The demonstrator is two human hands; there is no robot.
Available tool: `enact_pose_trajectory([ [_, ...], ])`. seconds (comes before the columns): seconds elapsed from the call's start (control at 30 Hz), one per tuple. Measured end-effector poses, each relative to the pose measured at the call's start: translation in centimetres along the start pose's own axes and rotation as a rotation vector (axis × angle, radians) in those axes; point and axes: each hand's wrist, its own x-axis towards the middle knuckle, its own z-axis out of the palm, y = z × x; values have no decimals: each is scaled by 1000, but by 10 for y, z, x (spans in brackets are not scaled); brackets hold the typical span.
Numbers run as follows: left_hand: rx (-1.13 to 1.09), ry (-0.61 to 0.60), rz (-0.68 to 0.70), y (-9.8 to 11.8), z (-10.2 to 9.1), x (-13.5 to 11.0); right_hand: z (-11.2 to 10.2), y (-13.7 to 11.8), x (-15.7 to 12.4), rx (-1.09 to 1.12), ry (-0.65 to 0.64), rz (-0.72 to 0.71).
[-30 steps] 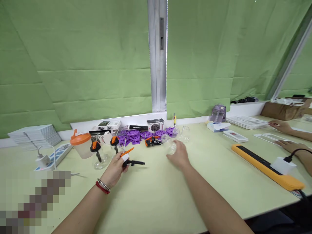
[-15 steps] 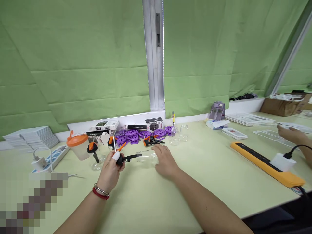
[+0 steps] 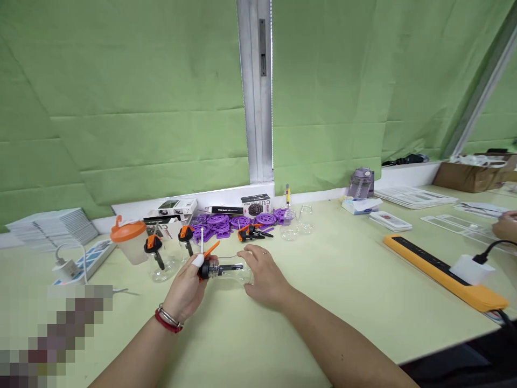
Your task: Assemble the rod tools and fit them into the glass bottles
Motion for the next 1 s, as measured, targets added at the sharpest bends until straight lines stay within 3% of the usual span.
enact_pose_trajectory([
  [0.33,96,-170,-83,7,2,-8,-2,6,0,-32,41,-71],
  [0.53,594,-262,-179,16,1,-12,-4,18,1,-33,78,-173],
  [0.67,687,-219,-223,20,-1,-11,-3,23,1,123,86,-215],
  [0.83,631,-212,-310,17,-7,-4,-4,30,1,354,63,-81],
  [1.0,582,-239,-341,6,-11,2,0,48,5,611,-50,1],
])
